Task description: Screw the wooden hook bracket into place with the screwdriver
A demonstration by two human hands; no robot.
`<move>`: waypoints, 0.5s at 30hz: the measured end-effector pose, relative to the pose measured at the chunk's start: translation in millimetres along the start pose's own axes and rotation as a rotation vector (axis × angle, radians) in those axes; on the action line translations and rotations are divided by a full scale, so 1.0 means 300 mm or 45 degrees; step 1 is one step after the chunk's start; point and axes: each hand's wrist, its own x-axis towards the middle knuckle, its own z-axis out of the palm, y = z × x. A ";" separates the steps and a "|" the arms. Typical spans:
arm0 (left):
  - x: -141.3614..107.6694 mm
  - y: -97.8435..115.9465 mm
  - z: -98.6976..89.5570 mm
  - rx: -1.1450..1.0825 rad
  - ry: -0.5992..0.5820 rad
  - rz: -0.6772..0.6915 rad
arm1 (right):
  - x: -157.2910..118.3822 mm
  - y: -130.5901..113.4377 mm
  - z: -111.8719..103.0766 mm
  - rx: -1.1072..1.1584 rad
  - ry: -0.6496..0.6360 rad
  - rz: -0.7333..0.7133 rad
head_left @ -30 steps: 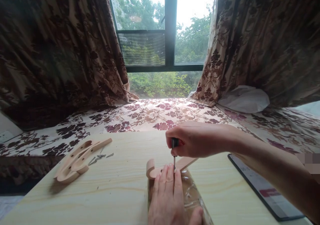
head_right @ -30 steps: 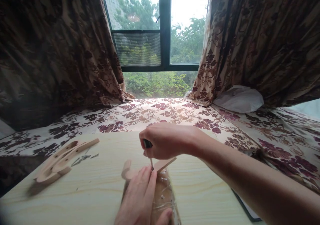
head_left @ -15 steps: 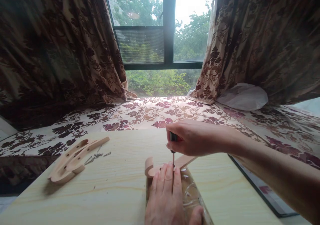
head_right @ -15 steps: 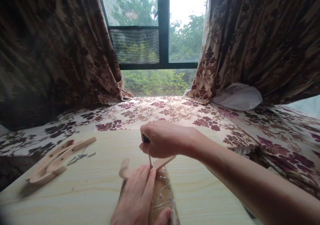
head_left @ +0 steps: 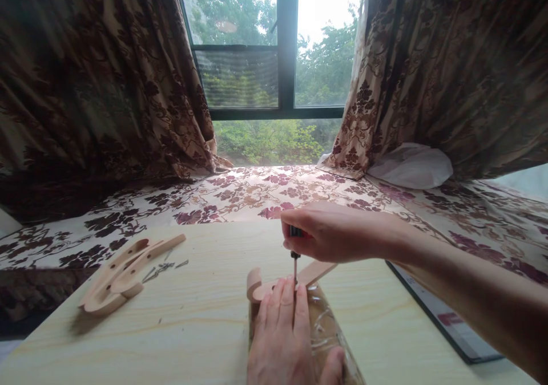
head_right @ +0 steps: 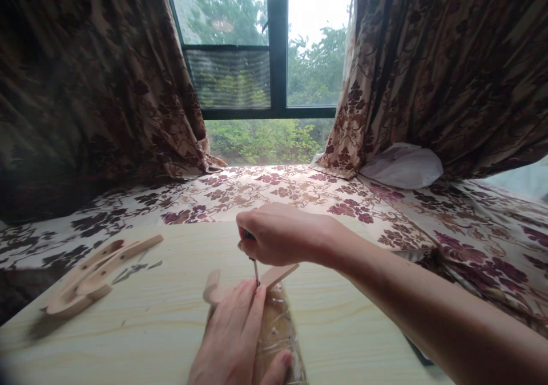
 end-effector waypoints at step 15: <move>-0.006 0.003 0.010 -0.114 -0.066 -0.072 | -0.004 -0.023 0.012 -0.039 0.031 -0.014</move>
